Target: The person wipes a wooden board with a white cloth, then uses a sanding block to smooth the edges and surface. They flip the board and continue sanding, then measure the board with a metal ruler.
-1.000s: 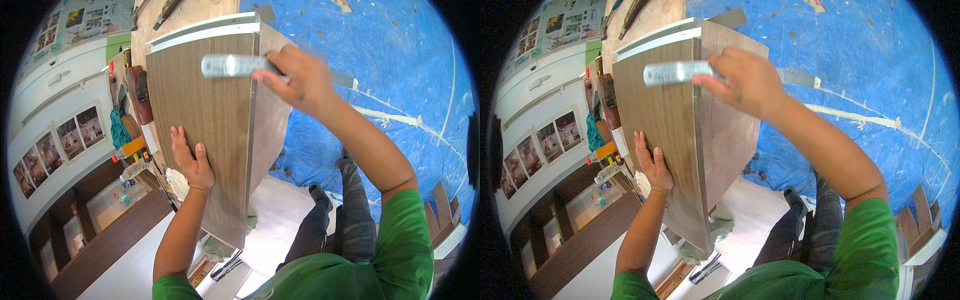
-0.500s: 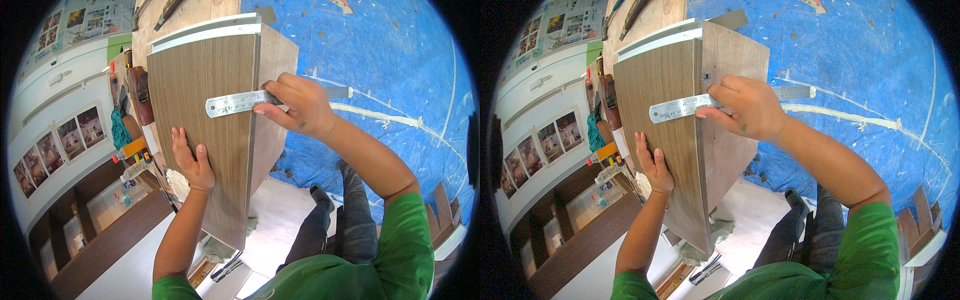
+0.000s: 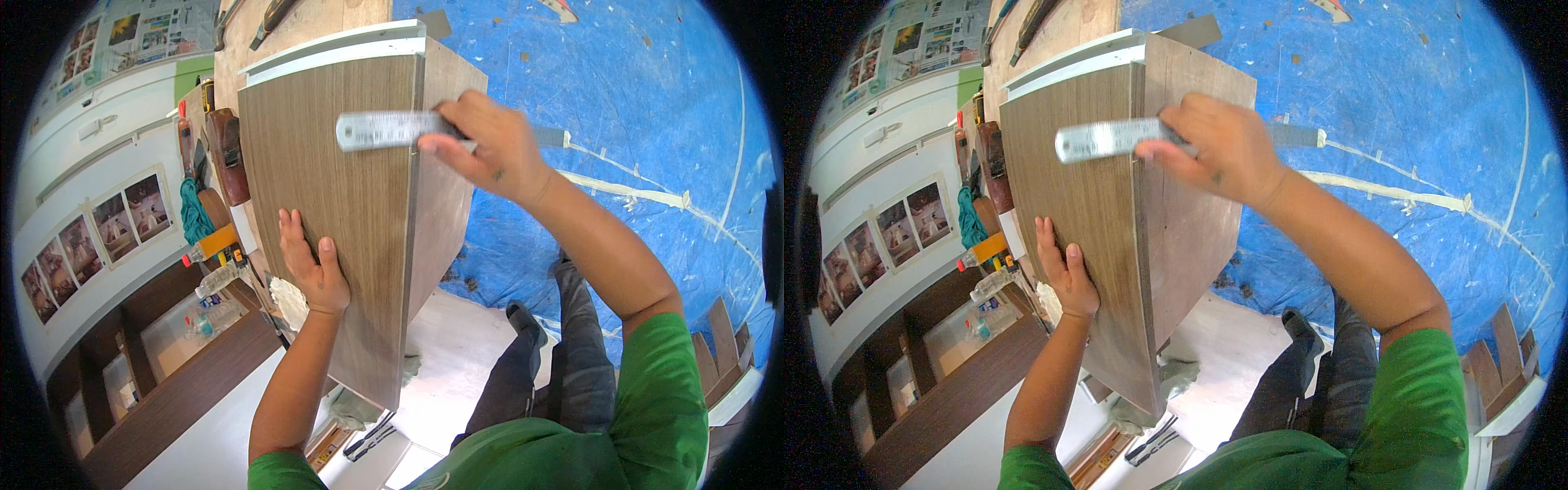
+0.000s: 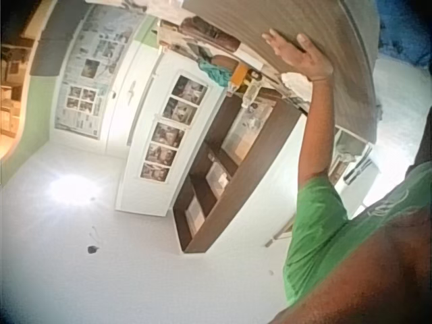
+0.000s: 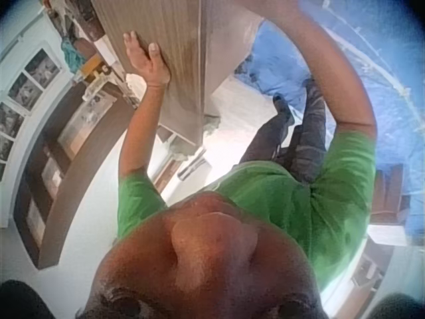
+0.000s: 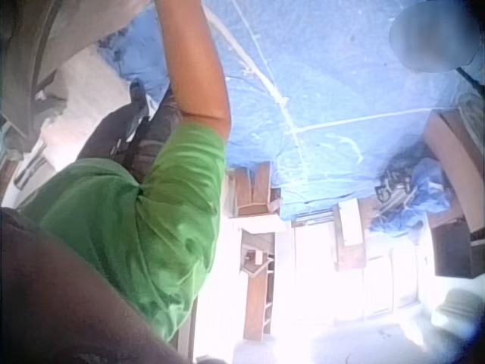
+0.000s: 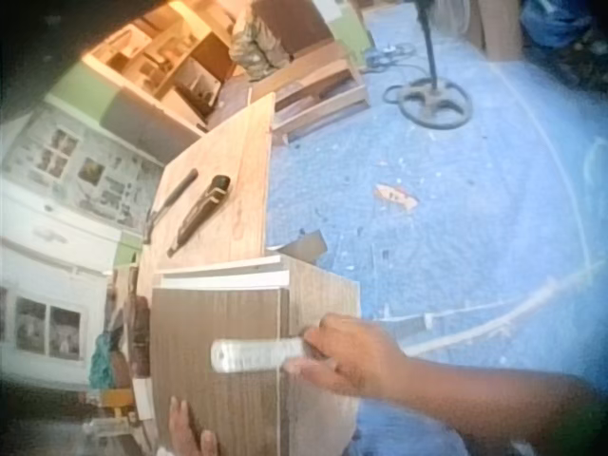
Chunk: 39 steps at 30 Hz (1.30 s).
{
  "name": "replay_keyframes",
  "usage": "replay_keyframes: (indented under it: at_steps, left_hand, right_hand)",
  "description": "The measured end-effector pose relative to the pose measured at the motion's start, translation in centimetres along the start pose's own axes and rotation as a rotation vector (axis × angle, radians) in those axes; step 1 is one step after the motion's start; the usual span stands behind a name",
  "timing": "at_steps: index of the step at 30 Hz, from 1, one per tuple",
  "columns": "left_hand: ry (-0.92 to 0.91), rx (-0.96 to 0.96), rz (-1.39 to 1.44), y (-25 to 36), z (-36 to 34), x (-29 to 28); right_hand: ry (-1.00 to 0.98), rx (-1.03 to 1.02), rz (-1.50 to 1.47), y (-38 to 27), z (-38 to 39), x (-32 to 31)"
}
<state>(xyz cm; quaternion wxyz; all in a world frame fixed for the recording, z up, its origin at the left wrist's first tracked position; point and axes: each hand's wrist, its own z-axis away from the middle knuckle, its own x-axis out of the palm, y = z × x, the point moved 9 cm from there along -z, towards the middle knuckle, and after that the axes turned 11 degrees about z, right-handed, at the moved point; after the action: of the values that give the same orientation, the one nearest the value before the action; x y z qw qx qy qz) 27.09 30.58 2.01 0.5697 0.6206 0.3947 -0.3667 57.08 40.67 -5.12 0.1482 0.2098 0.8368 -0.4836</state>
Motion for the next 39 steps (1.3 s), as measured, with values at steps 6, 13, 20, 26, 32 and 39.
replay_keyframes:
  at_steps: [6, 13, 20, 26, 32, 39]
  left_hand:
    - [0.0, 0.013, 0.019, 0.0, -0.1, 0.3]
    - [-0.003, 0.02, 0.006, -0.1, -0.1, 0.2]
    - [-0.009, 0.01, -0.002, -0.1, 0.0, 0.2]
    - [-0.006, 0.014, 0.015, 0.0, -0.1, 0.2]
    - [-0.009, 0.002, 0.003, 0.0, -0.1, 0.1]
    - [-0.013, -0.002, 0.008, 0.0, -0.1, 0.3]
  right_hand:
    - [0.058, 0.12, -0.004, 2.7, -2.9, -0.8]
    - [0.055, 0.115, -0.023, 2.4, -1.8, -0.2]
    - [0.013, 0.102, -0.05, 2.0, -0.9, 0.6]
    - [0.058, 0.126, -0.089, 3.7, -2.8, 0.6]
    - [0.091, 0.07, -0.105, 2.4, -1.2, 0.5]
    - [0.087, 0.062, -0.1, 3.7, -2.6, 0.8]
